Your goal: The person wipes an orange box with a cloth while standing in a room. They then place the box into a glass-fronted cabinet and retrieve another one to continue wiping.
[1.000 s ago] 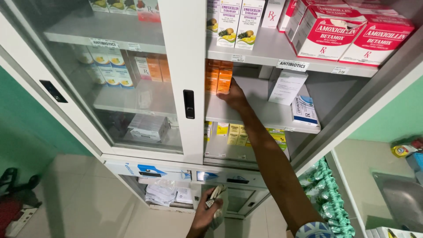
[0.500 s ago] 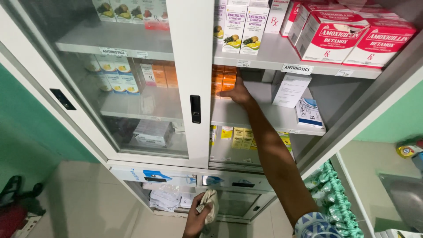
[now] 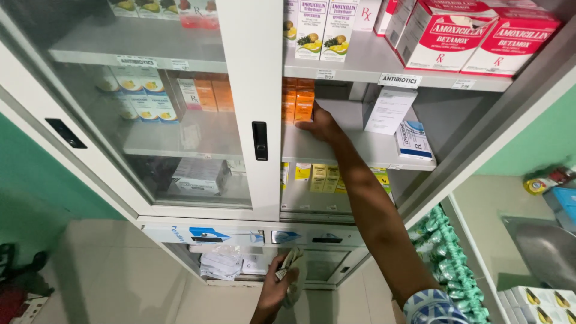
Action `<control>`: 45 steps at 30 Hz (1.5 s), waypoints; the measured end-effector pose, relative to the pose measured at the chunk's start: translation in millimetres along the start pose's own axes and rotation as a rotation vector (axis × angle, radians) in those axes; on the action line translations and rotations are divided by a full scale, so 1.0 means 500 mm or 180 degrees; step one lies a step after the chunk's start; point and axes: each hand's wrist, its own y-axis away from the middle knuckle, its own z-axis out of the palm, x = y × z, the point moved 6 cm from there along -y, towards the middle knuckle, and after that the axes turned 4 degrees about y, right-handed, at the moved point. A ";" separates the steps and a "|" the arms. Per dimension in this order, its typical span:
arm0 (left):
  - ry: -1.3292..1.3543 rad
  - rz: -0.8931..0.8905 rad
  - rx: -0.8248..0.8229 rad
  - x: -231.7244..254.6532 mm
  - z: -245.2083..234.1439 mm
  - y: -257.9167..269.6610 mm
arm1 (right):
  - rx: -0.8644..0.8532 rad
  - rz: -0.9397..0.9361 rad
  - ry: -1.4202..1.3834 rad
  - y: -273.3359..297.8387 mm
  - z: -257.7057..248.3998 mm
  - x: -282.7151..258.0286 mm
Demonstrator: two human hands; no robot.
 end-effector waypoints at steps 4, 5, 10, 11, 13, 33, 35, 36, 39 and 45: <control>0.0099 -0.0288 0.0020 0.015 0.010 0.017 | 0.0147 -0.0059 -0.0429 0.029 0.002 -0.024; -0.0037 -0.0405 -0.0036 0.037 0.021 0.031 | 0.0335 0.0000 -0.0564 0.033 -0.002 -0.022; -0.0022 -0.0303 -0.0280 0.023 0.035 0.018 | 0.0698 0.0031 -0.0369 0.061 -0.022 -0.031; -0.0007 -0.0395 -0.0318 0.028 0.046 0.019 | 0.0554 0.0121 0.0004 0.073 -0.023 -0.041; -0.0040 -0.0520 -0.0343 0.045 0.057 0.018 | 0.0423 0.0240 0.0324 0.094 -0.019 -0.049; -0.0560 -0.0721 -0.1471 -0.030 0.437 0.072 | 0.1465 0.0783 0.0189 0.978 -0.157 -0.176; -0.0702 -0.0764 -0.1702 -0.067 0.486 0.083 | 0.1952 0.1202 0.0093 1.070 -0.165 -0.151; -0.0759 -0.0644 -0.1806 -0.083 0.511 0.092 | 0.2333 0.1426 0.0012 1.124 -0.169 -0.142; -0.0787 -0.0500 -0.2134 -0.104 0.621 0.140 | 0.3027 0.2025 -0.0003 1.262 -0.158 -0.119; -0.0585 -0.0586 -0.3165 -0.160 0.776 0.233 | 0.3771 0.2614 0.0077 1.430 -0.175 -0.143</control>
